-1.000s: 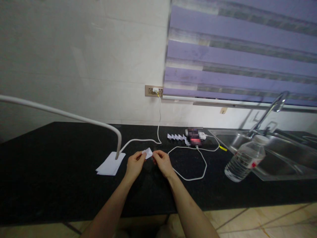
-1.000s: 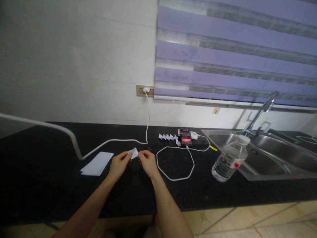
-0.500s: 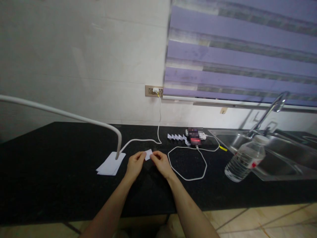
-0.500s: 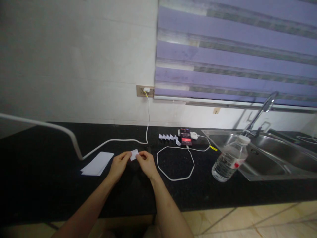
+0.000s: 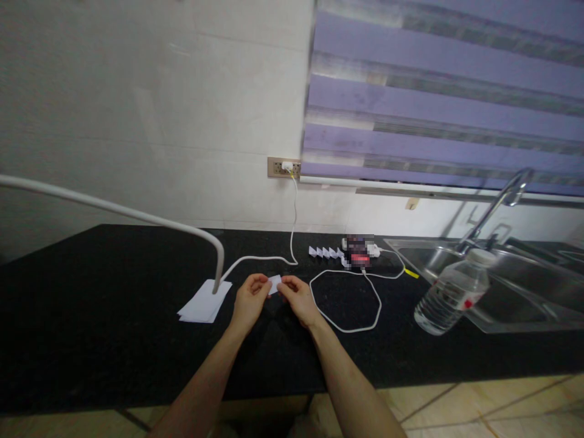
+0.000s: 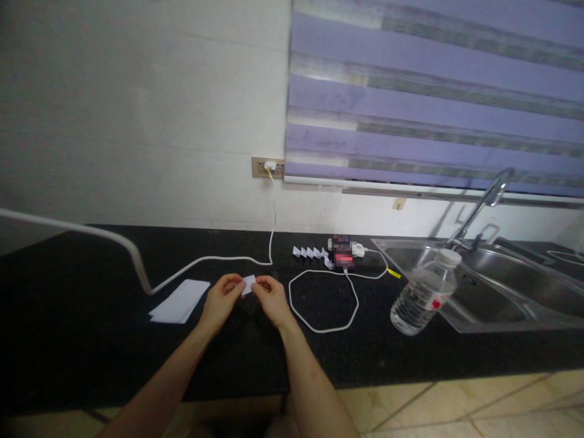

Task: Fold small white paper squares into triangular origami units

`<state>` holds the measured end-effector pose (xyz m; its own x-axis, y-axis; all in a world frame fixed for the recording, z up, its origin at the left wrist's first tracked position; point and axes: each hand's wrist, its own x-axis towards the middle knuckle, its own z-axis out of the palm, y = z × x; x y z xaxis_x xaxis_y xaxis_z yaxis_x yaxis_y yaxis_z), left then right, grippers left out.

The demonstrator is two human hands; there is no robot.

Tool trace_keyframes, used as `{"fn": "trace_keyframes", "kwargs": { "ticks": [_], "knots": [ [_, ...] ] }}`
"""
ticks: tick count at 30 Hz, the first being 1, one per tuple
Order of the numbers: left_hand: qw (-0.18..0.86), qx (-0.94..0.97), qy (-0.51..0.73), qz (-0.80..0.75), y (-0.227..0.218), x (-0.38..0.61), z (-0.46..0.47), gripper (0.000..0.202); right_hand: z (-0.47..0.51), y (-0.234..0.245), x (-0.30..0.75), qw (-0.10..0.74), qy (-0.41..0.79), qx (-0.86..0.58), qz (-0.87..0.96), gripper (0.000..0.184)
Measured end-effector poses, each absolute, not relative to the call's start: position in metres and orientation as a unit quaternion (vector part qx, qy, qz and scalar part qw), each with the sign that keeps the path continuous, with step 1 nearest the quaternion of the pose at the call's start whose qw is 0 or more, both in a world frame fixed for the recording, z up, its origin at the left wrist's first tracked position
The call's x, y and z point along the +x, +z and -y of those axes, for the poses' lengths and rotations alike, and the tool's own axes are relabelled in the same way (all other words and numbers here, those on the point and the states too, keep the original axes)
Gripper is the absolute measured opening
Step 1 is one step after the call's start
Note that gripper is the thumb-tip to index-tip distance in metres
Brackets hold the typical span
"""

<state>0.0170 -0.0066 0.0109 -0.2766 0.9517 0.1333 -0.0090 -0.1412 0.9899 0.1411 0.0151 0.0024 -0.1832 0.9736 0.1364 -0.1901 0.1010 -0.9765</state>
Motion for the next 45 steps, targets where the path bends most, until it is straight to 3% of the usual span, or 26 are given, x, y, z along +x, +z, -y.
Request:
{"fn": "trace_keyframes", "kwargs": {
  "ticks": [4,12,24,30,34,45],
  "knots": [
    [0.375,0.471,0.594,-0.533,0.013,0.018,0.007,0.021,-0.017,0.001,0.141,0.526,0.551,-0.367,0.534,0.021],
    [0.428,0.454,0.596,-0.505,0.015,0.019,0.008,0.029,-0.016,0.002,0.142,0.527,0.544,-0.365,0.541,0.018],
    [0.425,0.479,0.573,-0.512,0.006,0.017,0.004,0.029,-0.016,0.003,0.142,0.539,0.505,-0.373,0.562,0.020],
    [0.315,0.563,0.570,-0.509,0.011,0.017,0.007,0.017,-0.016,0.002,0.143,0.558,0.428,-0.384,0.598,0.028],
    [0.251,0.610,0.563,-0.497,0.011,0.018,0.008,0.017,-0.016,0.001,0.145,0.552,0.381,-0.367,0.645,0.015],
    [0.124,0.668,0.539,-0.499,0.004,0.016,0.008,0.014,-0.015,0.002,0.144,0.540,0.420,-0.382,0.621,0.018]
  ]
}}
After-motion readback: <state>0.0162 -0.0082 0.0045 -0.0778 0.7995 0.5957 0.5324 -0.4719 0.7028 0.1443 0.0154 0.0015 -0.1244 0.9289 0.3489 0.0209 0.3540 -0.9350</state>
